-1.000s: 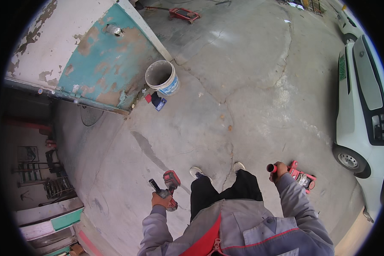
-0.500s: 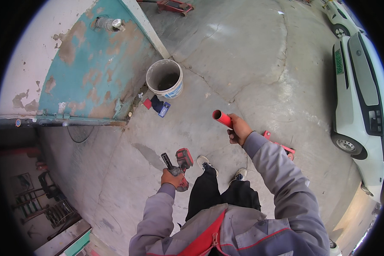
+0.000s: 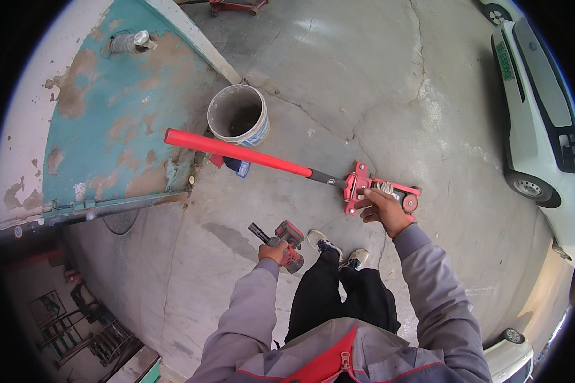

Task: The person kneels beside a white car and uses a cordless impact wrench to remove lug nuts from a wheel. After loosening the nuts, the person lowers the car with a red hydraulic jack, then walks to the rear of the vehicle and opens the trunk.

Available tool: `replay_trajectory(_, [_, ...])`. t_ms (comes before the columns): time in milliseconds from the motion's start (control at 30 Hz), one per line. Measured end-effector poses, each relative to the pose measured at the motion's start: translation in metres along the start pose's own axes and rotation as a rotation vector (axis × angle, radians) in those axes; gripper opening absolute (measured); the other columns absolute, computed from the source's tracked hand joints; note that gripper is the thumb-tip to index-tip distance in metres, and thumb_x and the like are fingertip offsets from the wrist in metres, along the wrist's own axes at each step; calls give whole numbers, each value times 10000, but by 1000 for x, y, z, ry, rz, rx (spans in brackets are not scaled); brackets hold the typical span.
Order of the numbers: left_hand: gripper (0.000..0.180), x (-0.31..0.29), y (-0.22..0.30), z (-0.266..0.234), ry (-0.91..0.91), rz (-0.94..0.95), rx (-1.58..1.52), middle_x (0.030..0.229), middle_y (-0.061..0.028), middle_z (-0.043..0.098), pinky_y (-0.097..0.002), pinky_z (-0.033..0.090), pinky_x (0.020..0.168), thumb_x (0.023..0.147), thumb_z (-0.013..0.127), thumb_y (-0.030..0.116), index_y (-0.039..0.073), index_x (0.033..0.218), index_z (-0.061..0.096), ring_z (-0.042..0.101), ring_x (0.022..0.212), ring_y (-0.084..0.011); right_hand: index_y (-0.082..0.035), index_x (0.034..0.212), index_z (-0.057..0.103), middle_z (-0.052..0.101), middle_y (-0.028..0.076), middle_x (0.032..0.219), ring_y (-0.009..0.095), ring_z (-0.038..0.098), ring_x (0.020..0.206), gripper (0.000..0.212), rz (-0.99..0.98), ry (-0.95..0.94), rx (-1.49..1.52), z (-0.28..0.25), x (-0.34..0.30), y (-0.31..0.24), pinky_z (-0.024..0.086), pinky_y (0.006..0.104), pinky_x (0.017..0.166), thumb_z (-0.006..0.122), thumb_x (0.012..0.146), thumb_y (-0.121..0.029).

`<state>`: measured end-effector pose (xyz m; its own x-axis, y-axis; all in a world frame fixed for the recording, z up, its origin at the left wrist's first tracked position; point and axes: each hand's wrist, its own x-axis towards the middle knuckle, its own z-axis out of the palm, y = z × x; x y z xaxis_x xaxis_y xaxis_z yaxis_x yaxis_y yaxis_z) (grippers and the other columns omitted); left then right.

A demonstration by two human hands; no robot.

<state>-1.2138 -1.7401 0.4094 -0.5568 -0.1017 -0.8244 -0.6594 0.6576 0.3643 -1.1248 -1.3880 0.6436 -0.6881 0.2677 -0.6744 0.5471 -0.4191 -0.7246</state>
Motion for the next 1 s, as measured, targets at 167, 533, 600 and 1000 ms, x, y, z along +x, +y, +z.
replay_trajectory(167, [527, 10, 13, 48, -75, 53, -110, 1004, -190, 679, -444, 634, 601, 740, 826, 321, -54, 1055, 630, 733, 775, -291, 24, 1205, 651, 711, 149, 974, 194, 647, 738, 496, 129, 160, -367, -48, 22, 148, 529, 346, 679, 629, 944, -398])
replay_trajectory(533, [419, 124, 13, 219, -177, -94, -198, 1030, -134, 702, -496, 591, 747, 807, 782, 312, 26, 1092, 673, 723, 856, -273, 30, 1158, 670, 725, 217, 1057, 335, 696, 1007, 490, 368, 230, -385, -99, -3, 413, 522, 398, 899, 629, 941, -408])
replay_trajectory(600, [425, 148, 7, 247, -192, -95, -160, 1014, -119, 702, -493, 586, 745, 803, 788, 319, 25, 1090, 674, 720, 843, -273, 21, 1172, 668, 720, 226, 1078, 340, 694, 1028, 500, 371, 236, -377, -118, -17, 440, 521, 400, 917, 627, 939, -419])
replay_trajectory(1000, [542, 175, 17, 252, -172, -165, -128, 1135, -146, 676, -585, 552, 886, 887, 728, 449, 84, 1258, 577, 693, 962, -349, 18, 1190, 652, 731, 211, 1012, 311, 712, 924, 470, 462, 381, -201, -143, -34, 490, 539, 385, 842, 641, 936, -377])
